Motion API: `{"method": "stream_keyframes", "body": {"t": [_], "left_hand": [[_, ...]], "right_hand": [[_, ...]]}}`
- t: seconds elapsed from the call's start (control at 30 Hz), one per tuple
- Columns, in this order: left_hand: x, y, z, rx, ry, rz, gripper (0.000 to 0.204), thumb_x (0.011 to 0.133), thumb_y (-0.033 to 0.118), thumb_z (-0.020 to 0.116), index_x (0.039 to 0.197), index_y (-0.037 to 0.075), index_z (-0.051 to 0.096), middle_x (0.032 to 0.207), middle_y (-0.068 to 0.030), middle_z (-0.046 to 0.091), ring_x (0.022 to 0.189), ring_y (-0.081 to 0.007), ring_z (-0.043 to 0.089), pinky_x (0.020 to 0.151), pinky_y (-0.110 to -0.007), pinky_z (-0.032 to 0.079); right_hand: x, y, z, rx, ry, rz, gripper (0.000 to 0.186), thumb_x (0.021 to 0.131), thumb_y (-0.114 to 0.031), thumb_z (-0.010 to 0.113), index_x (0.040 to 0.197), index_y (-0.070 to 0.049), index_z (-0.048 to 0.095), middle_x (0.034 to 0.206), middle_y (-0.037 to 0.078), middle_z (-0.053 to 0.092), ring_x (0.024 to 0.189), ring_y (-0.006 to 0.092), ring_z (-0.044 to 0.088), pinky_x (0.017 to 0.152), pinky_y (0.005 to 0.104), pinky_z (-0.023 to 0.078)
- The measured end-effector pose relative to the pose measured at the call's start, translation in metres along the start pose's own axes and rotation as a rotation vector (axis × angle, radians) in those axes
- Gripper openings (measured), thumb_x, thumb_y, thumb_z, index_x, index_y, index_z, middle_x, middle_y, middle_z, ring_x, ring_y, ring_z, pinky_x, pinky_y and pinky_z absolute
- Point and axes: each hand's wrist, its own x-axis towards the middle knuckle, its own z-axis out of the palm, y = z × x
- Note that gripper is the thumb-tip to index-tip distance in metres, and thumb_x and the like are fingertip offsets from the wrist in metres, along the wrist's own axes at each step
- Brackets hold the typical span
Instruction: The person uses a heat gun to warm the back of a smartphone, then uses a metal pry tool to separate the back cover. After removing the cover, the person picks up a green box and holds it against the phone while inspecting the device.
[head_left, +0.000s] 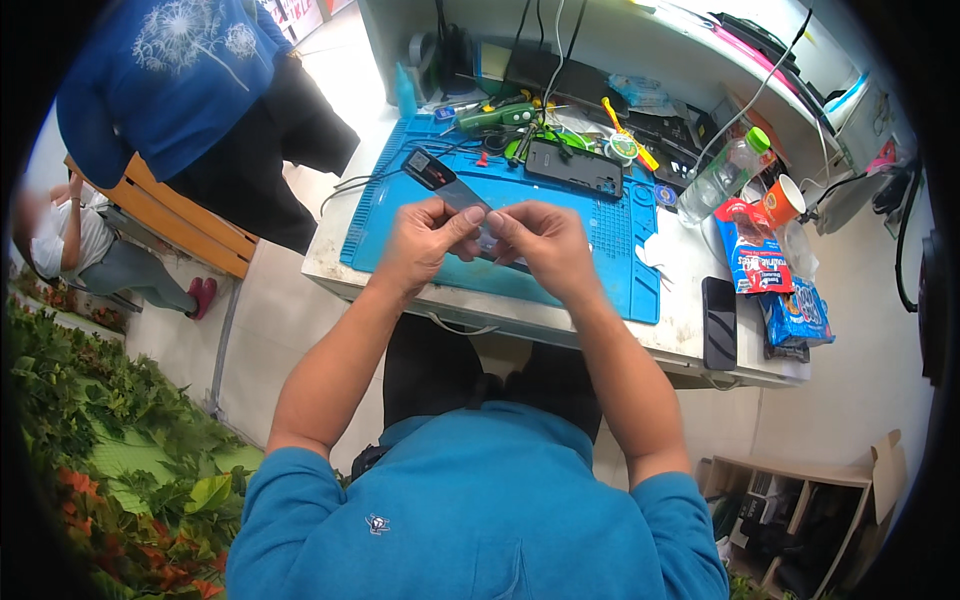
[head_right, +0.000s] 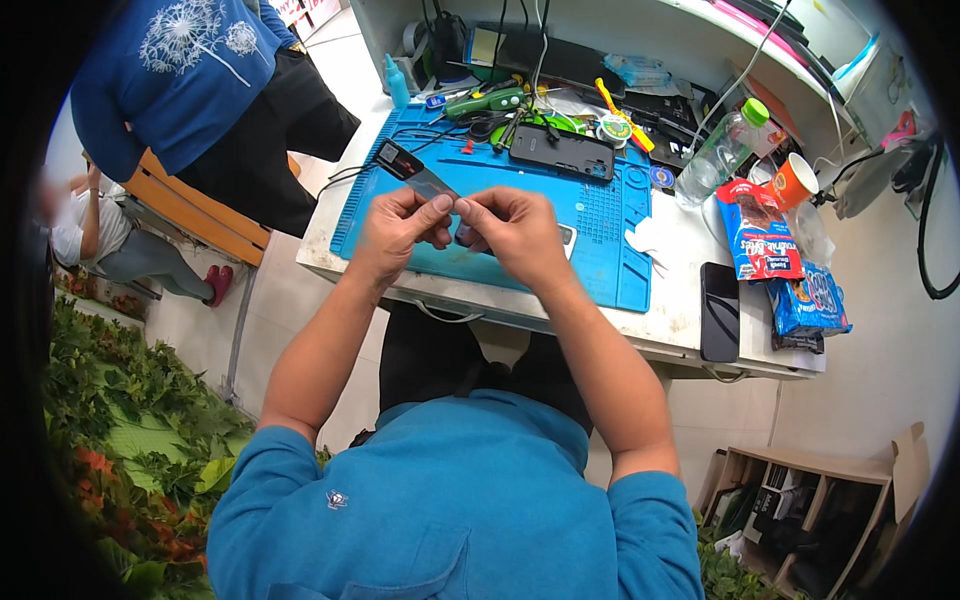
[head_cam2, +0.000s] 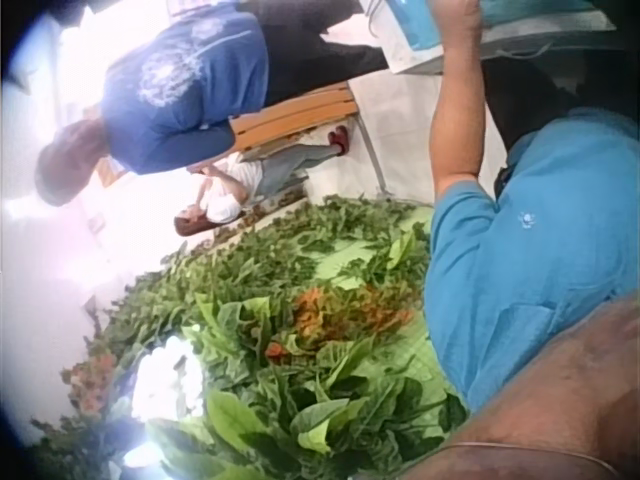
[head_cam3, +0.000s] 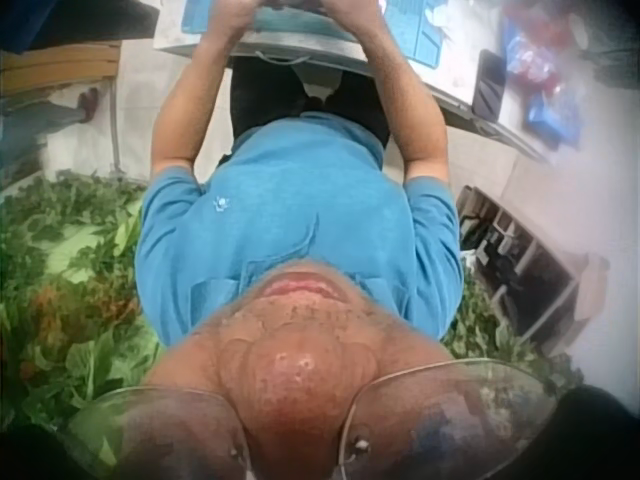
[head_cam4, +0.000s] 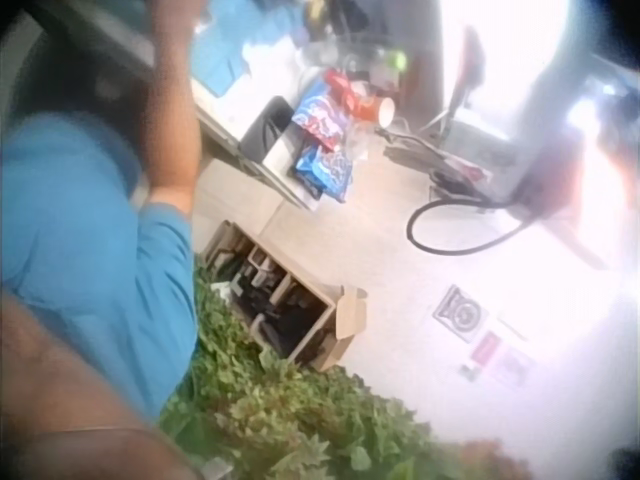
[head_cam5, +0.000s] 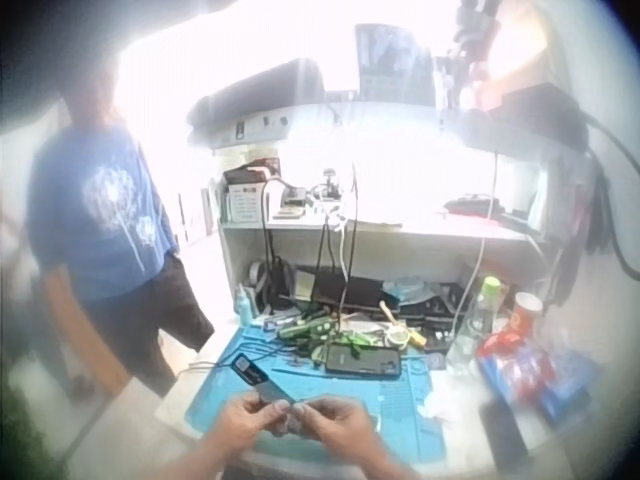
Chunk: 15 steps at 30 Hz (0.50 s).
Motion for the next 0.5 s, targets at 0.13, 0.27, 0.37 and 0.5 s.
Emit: {"method": "stream_keyframes", "body": {"t": [0.13,0.27,0.37,0.5], "left_hand": [[0.002,-0.005,-0.022,0.045,0.009,-0.096,0.027,0.099,0.026,0.08,0.101,0.0,0.075,0.083,-0.0062,0.072,0.066,-0.0121,0.07,0.06,-0.026,0.057],[-0.002,-0.011,-0.026,-0.011,0.015,-0.206,0.023,0.099,0.023,0.08,0.099,0.001,0.075,0.081,-0.005,0.072,0.064,-0.0114,0.07,0.058,-0.025,0.057],[-0.001,-0.014,-0.02,-0.022,-0.007,-0.184,0.023,0.1,0.024,0.079,0.097,0.002,0.074,0.08,-0.0044,0.071,0.063,-0.0114,0.069,0.058,-0.025,0.057],[-0.002,-0.015,-0.025,-0.057,-0.035,-0.185,0.022,0.104,0.023,0.071,0.101,0.001,0.07,0.077,-0.0038,0.068,0.062,-0.0148,0.071,0.056,-0.027,0.058]], "right_hand": [[0.004,-0.009,-0.024,-1.213,0.004,-0.365,0.054,0.083,-0.037,0.089,0.115,0.004,0.074,0.11,0.023,0.073,0.106,0.0363,0.07,0.093,0.0454,0.057],[0.018,-0.028,-0.028,-1.325,-0.249,-0.076,0.064,0.073,-0.04,0.094,0.117,0.002,0.073,0.114,0.024,0.069,0.11,0.0398,0.066,0.098,0.0485,0.052],[0.034,-0.043,-0.029,-1.275,-0.323,0.072,0.067,0.069,-0.038,0.095,0.117,0.002,0.07,0.113,0.024,0.07,0.111,0.0386,0.067,0.096,0.0466,0.052],[0.039,-0.044,-0.027,-1.159,-0.359,0.107,0.072,0.067,-0.036,0.095,0.12,0.003,0.066,0.111,0.024,0.071,0.109,0.0394,0.068,0.094,0.0451,0.053]]}}
